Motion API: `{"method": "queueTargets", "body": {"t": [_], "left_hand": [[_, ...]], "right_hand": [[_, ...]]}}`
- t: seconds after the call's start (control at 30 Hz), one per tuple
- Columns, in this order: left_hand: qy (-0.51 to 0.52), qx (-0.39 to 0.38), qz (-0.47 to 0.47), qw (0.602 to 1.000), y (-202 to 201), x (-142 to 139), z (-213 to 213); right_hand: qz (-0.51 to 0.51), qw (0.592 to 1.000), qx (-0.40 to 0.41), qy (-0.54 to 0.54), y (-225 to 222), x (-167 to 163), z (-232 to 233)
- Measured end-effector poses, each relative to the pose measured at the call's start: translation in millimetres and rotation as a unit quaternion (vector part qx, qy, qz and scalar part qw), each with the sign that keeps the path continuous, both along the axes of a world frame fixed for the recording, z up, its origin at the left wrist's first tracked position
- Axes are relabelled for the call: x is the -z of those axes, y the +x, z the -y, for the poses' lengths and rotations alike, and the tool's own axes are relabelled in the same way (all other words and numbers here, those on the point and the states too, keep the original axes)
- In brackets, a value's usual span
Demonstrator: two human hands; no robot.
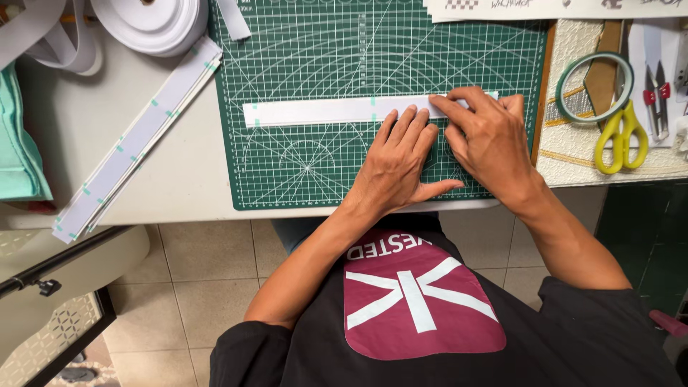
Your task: The person places a long white strip on a green cutting mat and applies small pieces of green tape at intervals along its length. They then fold the strip in half lengthwise, pressing the taped edges together to form a narrow tube.
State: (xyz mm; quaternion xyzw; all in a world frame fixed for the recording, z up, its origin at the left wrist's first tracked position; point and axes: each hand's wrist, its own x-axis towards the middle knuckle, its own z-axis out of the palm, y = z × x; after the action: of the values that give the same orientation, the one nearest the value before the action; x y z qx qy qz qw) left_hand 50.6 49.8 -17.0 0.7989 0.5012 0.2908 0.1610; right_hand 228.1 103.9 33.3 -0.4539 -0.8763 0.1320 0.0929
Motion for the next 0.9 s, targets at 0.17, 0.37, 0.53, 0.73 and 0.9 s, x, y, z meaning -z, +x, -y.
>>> {"method": "queueTargets", "body": {"t": [0.17,0.37,0.53,0.73,0.9], "left_hand": [[0.002,0.001,0.001,1.000,-1,0,-1],[-0.007,0.001,0.015,1.000,-1,-5,-1],[-0.054,0.007,0.074,0.996,-8,-9,-1],[-0.154,0.013,0.191,0.969,-24,-16,0],[-0.141,-0.001,0.206,0.968,-25,-25,15]], "right_hand": [[0.009,1.000,0.005,0.017,-4,4,1],[0.003,1.000,-0.002,0.011,-3,0,0],[-0.047,0.999,0.013,-0.019,5,-3,0],[-0.064,0.996,0.048,-0.050,3,-3,-1],[-0.176,0.964,0.137,-0.148,3,-5,0]]}}
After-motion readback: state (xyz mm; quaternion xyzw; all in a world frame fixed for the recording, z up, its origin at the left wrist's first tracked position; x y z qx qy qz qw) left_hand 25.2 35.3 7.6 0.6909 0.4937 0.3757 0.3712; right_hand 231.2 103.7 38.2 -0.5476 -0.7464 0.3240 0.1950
